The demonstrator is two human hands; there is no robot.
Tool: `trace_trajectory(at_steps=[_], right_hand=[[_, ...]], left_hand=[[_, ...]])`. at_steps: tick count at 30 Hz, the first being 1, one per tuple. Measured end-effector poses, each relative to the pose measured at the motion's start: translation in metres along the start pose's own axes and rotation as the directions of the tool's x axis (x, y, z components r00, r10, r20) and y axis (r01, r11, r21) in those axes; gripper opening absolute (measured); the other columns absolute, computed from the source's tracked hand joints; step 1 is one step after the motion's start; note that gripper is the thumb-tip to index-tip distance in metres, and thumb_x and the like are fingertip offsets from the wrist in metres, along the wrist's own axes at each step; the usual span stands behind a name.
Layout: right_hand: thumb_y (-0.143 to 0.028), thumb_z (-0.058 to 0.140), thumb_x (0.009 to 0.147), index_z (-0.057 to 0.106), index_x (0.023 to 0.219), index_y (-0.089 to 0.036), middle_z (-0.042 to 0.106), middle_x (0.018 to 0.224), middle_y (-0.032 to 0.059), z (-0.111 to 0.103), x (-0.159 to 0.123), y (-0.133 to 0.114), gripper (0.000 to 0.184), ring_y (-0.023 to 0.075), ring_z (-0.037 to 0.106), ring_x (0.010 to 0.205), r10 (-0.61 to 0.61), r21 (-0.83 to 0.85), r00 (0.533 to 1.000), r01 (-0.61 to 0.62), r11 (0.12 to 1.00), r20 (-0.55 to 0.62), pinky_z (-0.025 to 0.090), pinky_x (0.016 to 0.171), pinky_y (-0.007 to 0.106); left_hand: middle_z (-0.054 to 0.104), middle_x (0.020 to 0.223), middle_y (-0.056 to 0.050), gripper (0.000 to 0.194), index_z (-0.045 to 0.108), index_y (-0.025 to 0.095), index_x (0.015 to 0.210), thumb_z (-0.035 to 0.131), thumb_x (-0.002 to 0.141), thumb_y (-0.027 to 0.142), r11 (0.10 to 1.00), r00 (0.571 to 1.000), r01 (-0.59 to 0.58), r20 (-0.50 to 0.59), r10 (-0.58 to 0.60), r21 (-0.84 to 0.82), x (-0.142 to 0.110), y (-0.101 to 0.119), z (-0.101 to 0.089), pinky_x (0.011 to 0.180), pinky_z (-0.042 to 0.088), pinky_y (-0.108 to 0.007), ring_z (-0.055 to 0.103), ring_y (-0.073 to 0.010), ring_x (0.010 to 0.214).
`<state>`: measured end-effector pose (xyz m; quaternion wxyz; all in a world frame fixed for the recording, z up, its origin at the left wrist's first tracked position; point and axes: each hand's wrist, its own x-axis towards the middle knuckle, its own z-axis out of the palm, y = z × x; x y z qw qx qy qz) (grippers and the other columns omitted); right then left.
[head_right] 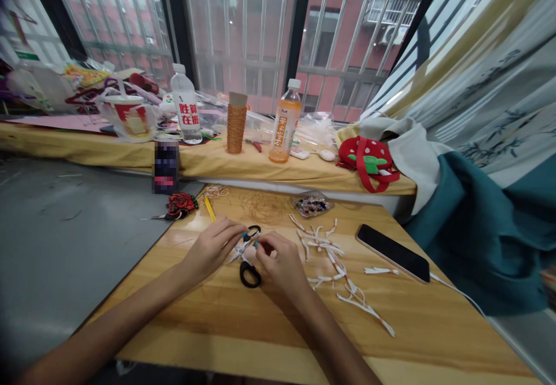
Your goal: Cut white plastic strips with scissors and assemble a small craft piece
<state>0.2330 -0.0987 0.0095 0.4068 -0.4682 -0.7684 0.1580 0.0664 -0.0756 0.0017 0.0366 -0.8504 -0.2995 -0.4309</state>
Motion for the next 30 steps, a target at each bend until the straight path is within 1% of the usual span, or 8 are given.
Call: trace_trajectory(at_steps=[6,12,14,17,20,23,26,30], right_hand=[[-0.016,0.048,0.073,0.059,0.069,-0.017,0.061,0.066,0.0026,-0.0004,0.0001,-0.002,0.011,0.0146,0.054,0.062,0.002,-0.016,1.0,-0.002,1.0,0.015,0.041,0.058,0.024],[-0.014,0.049,0.072,0.059,0.07,-0.016,0.06,0.064,0.0023,-0.0004,-0.0008,-0.0035,0.01,0.0138,0.053,0.061,-0.02,-0.016,1.0,0.02,1.0,0.014,0.04,0.057,0.023],[-0.014,0.049,0.072,0.059,0.07,-0.016,0.06,0.065,0.0025,-0.0003,-0.0009,-0.0036,0.01,0.0138,0.054,0.061,-0.015,-0.007,1.0,0.015,1.0,0.012,0.04,0.058,0.023],[-0.013,0.049,0.073,0.059,0.072,-0.016,0.061,0.068,0.0028,0.0002,-0.0008,-0.003,0.011,0.0139,0.054,0.064,-0.013,0.011,1.0,0.013,1.0,0.01,0.04,0.059,0.023],[-0.013,0.049,0.073,0.06,0.073,-0.016,0.062,0.069,0.0031,0.0006,-0.0008,-0.0016,0.011,0.0139,0.054,0.064,-0.018,0.013,1.0,0.018,1.0,0.014,0.04,0.059,0.023],[-0.012,0.05,0.072,0.06,0.072,-0.016,0.061,0.068,0.0031,0.001,-0.0009,0.0001,0.011,0.0139,0.054,0.064,-0.024,0.007,1.0,0.024,1.0,0.017,0.04,0.058,0.022],[-0.012,0.05,0.073,0.06,0.073,-0.016,0.061,0.068,0.003,0.0017,-0.0007,0.001,0.011,0.0139,0.054,0.064,-0.026,0.004,0.999,0.026,1.0,0.024,0.04,0.059,0.022],[-0.012,0.049,0.073,0.059,0.073,-0.016,0.059,0.068,0.0026,0.0032,-0.0014,-0.0001,0.011,0.0132,0.053,0.063,-0.036,0.006,0.999,0.036,0.999,0.032,0.039,0.058,0.022]], left_hand=[[0.06,0.081,-0.008,0.017,0.055,0.011,0.091,0.041,0.083,0.016,0.978,0.989,-0.143,0.067,0.134,0.155,0.0003,0.0023,-0.0006,0.065,0.044,-0.029,0.049,-0.016,0.073],[0.06,0.075,-0.007,0.018,0.057,0.012,0.085,0.04,0.083,0.016,0.98,0.988,-0.136,0.093,0.123,0.143,-0.0002,0.0025,-0.0005,0.063,0.042,-0.028,0.048,-0.0159,0.069],[0.06,0.076,-0.007,0.017,0.058,0.012,0.086,0.041,0.083,0.016,0.995,0.994,-0.081,0.082,0.075,0.063,-0.0009,0.002,0.0005,0.064,0.042,-0.027,0.049,-0.0153,0.071],[0.06,0.078,-0.006,0.014,0.059,0.013,0.085,0.045,0.081,0.016,0.987,0.993,0.092,0.087,-0.081,-0.129,-0.0003,0.0022,0.0022,0.067,0.042,-0.024,0.051,-0.0134,0.074],[0.06,0.077,-0.005,0.012,0.061,0.013,0.083,0.05,0.077,0.016,0.925,0.957,0.275,0.172,-0.236,-0.263,0.0026,0.0035,0.0023,0.067,0.042,-0.022,0.053,-0.0121,0.073],[0.06,0.075,-0.004,0.013,0.062,0.013,0.082,0.052,0.076,0.016,0.859,0.906,0.407,0.26,-0.335,-0.312,0.0062,0.0047,0.0005,0.063,0.041,-0.021,0.053,-0.0117,0.069],[0.061,0.076,-0.005,0.014,0.064,0.013,0.082,0.053,0.076,0.018,0.811,0.871,0.479,0.298,-0.391,-0.335,0.0082,0.0049,-0.0009,0.062,0.041,-0.021,0.053,-0.0118,0.068],[0.061,0.076,-0.006,0.015,0.064,0.011,0.081,0.052,0.076,0.019,0.802,0.869,0.483,0.3,-0.392,-0.352,0.0072,0.0032,-0.0004,0.063,0.04,-0.021,0.054,-0.0127,0.069]])
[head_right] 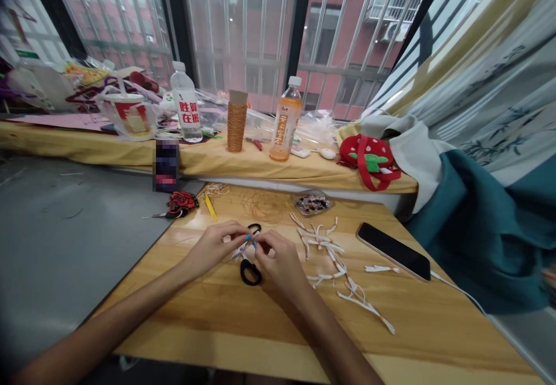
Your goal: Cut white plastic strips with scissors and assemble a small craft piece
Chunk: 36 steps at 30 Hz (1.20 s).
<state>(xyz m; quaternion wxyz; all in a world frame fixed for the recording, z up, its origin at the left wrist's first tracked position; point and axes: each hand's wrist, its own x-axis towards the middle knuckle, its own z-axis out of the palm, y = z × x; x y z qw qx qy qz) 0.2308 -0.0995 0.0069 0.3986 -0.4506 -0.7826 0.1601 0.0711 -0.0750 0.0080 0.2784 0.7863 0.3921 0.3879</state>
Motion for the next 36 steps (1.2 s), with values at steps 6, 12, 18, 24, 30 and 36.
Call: trace_trajectory(at_steps=[6,12,18,24,30,36], right_hand=[[-0.011,0.048,0.073,0.059,0.073,-0.016,0.058,0.068,0.0027,0.0,-0.002,-0.003,0.011,0.0132,0.052,0.064,-0.02,0.005,1.0,0.02,1.0,-0.011,0.039,0.059,0.022],[-0.011,0.049,0.073,0.059,0.073,-0.016,0.058,0.067,0.0023,0.0,0.0,-0.001,0.011,0.013,0.052,0.063,0.005,0.009,1.0,-0.006,1.0,0.006,0.038,0.059,0.022],[-0.016,0.048,0.076,0.059,0.074,-0.016,0.059,0.067,0.0019,0.0,-0.001,0.001,0.011,0.0126,0.052,0.063,0.045,0.031,0.999,-0.045,0.998,0.019,0.038,0.058,0.022],[-0.016,0.047,0.075,0.06,0.073,-0.016,0.06,0.068,0.002,-0.001,0.001,-0.003,0.014,0.0127,0.052,0.063,0.117,0.07,0.992,-0.121,0.99,0.056,0.037,0.057,0.021],[-0.022,0.046,0.076,0.06,0.071,-0.015,0.059,0.067,0.0021,0.001,0.001,0.0,0.016,0.0132,0.052,0.063,0.206,0.126,0.975,-0.215,0.968,0.077,0.038,0.058,0.023],[-0.021,0.045,0.076,0.059,0.072,-0.015,0.059,0.068,0.0018,0.003,0.002,0.007,0.016,0.0134,0.053,0.064,0.201,0.158,0.975,-0.214,0.964,0.091,0.039,0.06,0.024]], left_hand=[[0.062,0.076,-0.007,0.017,0.064,0.011,0.082,0.05,0.077,0.019,0.993,0.994,-0.1,-0.027,0.102,0.063,-0.002,-0.006,0.001,0.064,0.04,-0.022,0.055,-0.0141,0.071],[0.063,0.079,-0.007,0.017,0.063,0.012,0.083,0.049,0.077,0.02,0.999,0.999,-0.048,0.008,0.048,0.014,-0.001,-0.005,0.0,0.067,0.041,-0.022,0.056,-0.0144,0.074],[0.064,0.082,-0.005,0.018,0.063,0.014,0.083,0.048,0.077,0.023,0.985,0.989,0.122,0.098,-0.11,-0.123,0.0,0.001,-0.003,0.07,0.04,-0.022,0.056,-0.0147,0.078],[0.059,0.071,-0.001,0.013,0.059,0.014,0.077,0.053,0.073,0.024,0.98,0.989,0.135,0.082,-0.124,-0.146,0.0,-0.004,0.002,0.059,0.038,-0.02,0.053,-0.0116,0.066],[0.056,0.067,0.001,0.012,0.056,0.015,0.075,0.053,0.072,0.026,0.952,0.982,0.182,0.098,-0.162,-0.246,0.0,-0.01,0.007,0.054,0.036,-0.019,0.049,-0.0096,0.061],[0.057,0.073,0.0,0.017,0.053,0.014,0.079,0.059,0.066,0.024,0.835,0.972,0.232,0.087,-0.218,-0.5,0.003,-0.015,0.009,0.063,0.041,-0.023,0.053,-0.0117,0.069]])
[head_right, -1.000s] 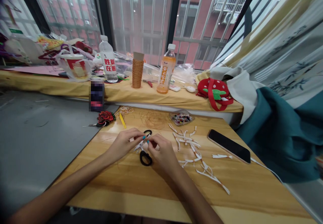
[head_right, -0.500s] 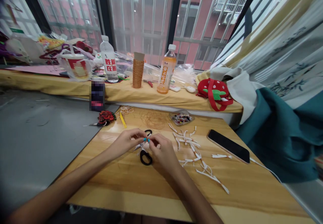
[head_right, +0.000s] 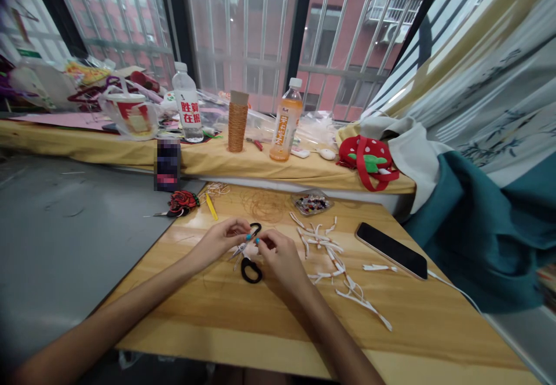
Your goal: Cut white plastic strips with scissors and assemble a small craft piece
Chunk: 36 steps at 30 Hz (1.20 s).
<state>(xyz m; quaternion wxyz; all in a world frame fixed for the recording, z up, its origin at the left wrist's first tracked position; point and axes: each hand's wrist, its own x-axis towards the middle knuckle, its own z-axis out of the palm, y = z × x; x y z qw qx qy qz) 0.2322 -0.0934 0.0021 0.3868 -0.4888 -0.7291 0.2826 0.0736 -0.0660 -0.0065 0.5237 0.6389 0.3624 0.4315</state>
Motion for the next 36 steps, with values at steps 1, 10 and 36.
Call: trace_trajectory(at_steps=[1,10,36], right_hand=[[-0.021,0.045,0.076,0.059,0.072,-0.015,0.059,0.068,0.0017,0.0,0.0,0.001,0.015,0.0133,0.053,0.064,-0.003,0.004,1.0,0.003,1.0,-0.001,0.039,0.06,0.024],[-0.019,0.045,0.073,0.057,0.067,-0.015,0.057,0.063,0.0003,0.0,0.002,0.007,0.013,0.0125,0.052,0.06,0.052,-0.016,0.997,-0.053,0.998,-0.051,0.038,0.057,0.022],[-0.037,0.058,0.069,0.059,0.066,-0.014,0.045,0.039,-0.0057,0.016,0.002,0.013,0.024,0.0037,0.032,0.031,0.169,0.618,0.953,-0.292,0.73,0.25,0.017,0.035,0.018]], left_hand=[[0.058,0.075,-0.001,0.02,0.054,0.014,0.081,0.06,0.065,0.024,1.0,1.0,0.004,0.0,-0.004,-0.031,0.001,0.0,-0.001,0.065,0.041,-0.024,0.054,-0.0123,0.071],[0.065,0.081,-0.005,0.032,0.058,0.012,0.089,0.064,0.061,0.025,0.968,0.995,0.099,-0.001,-0.102,-0.232,0.004,0.005,-0.007,0.066,0.041,-0.025,0.057,-0.0143,0.073],[0.066,0.074,-0.003,0.03,0.058,0.013,0.082,0.066,0.061,0.033,0.95,0.994,0.107,0.035,-0.101,-0.294,0.002,0.001,-0.002,0.066,0.043,-0.025,0.059,-0.0142,0.068]])
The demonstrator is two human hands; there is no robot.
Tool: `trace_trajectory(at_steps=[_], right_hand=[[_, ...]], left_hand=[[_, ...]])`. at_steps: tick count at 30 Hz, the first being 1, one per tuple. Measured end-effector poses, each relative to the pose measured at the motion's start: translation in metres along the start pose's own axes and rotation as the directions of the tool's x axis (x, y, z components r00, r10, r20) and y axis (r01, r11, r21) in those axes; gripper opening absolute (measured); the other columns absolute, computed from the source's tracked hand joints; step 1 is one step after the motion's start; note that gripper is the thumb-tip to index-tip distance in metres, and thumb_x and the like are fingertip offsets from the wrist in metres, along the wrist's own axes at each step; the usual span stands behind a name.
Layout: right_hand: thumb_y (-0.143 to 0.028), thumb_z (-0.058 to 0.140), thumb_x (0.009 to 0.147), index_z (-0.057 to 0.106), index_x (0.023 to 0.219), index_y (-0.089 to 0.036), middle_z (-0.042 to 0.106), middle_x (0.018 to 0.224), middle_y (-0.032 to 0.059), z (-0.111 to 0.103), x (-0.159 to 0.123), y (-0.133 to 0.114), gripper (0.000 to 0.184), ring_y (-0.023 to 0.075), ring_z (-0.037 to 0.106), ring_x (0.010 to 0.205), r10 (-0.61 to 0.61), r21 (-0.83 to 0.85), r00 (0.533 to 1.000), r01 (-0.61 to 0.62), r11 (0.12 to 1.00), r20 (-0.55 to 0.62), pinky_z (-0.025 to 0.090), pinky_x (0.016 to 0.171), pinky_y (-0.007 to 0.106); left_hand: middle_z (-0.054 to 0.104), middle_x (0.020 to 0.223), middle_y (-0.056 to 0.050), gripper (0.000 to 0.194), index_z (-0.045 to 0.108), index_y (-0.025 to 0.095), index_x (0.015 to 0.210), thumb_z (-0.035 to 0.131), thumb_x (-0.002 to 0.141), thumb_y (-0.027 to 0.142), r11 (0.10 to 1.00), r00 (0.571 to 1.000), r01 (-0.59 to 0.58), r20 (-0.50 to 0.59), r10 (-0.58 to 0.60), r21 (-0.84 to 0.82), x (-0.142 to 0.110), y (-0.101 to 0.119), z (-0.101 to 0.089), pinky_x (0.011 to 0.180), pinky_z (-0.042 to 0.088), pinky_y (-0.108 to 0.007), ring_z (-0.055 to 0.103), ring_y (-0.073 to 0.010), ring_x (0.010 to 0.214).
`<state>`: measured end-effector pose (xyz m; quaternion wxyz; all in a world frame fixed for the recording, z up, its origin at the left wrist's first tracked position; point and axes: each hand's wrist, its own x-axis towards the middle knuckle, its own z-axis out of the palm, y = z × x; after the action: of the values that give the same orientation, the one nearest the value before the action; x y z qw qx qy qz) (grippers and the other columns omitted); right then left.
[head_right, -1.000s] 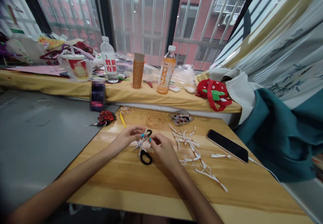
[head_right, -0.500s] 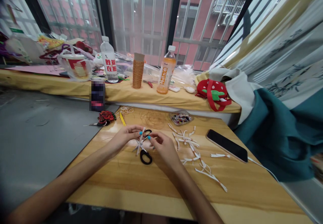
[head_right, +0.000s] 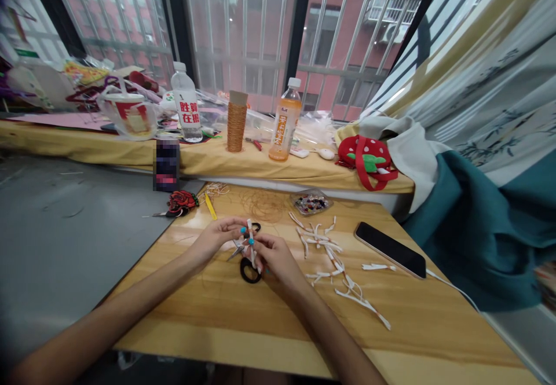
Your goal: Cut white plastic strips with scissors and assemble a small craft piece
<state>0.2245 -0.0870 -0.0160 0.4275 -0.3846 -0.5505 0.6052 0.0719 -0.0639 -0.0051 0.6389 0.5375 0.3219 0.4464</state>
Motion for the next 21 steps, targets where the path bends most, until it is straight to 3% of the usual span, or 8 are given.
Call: trace_trajectory(at_steps=[12,21], right_hand=[[-0.042,0.061,0.062,0.055,0.072,-0.016,0.052,0.056,-0.0039,-0.0002,0.0001,-0.0062,0.028,0.0048,0.041,0.034,-0.021,-0.003,1.0,0.021,1.0,-0.006,0.026,0.036,0.019],[-0.041,0.054,0.069,0.053,0.074,-0.016,0.052,0.054,-0.0045,0.0016,-0.0005,-0.0017,0.026,0.005,0.042,0.034,-0.018,-0.023,1.0,0.018,1.0,0.007,0.028,0.035,0.018]], left_hand=[[0.065,0.085,-0.005,0.028,0.058,0.014,0.09,0.061,0.065,0.025,0.973,0.995,-0.095,-0.002,0.098,0.211,-0.0015,0.0034,0.003,0.072,0.044,-0.028,0.059,-0.0161,0.079],[0.062,0.079,-0.003,0.012,0.062,0.018,0.081,0.053,0.075,0.023,0.786,0.961,-0.23,0.007,0.276,0.573,-0.0042,0.0009,0.0007,0.07,0.041,-0.025,0.055,-0.0147,0.078]])
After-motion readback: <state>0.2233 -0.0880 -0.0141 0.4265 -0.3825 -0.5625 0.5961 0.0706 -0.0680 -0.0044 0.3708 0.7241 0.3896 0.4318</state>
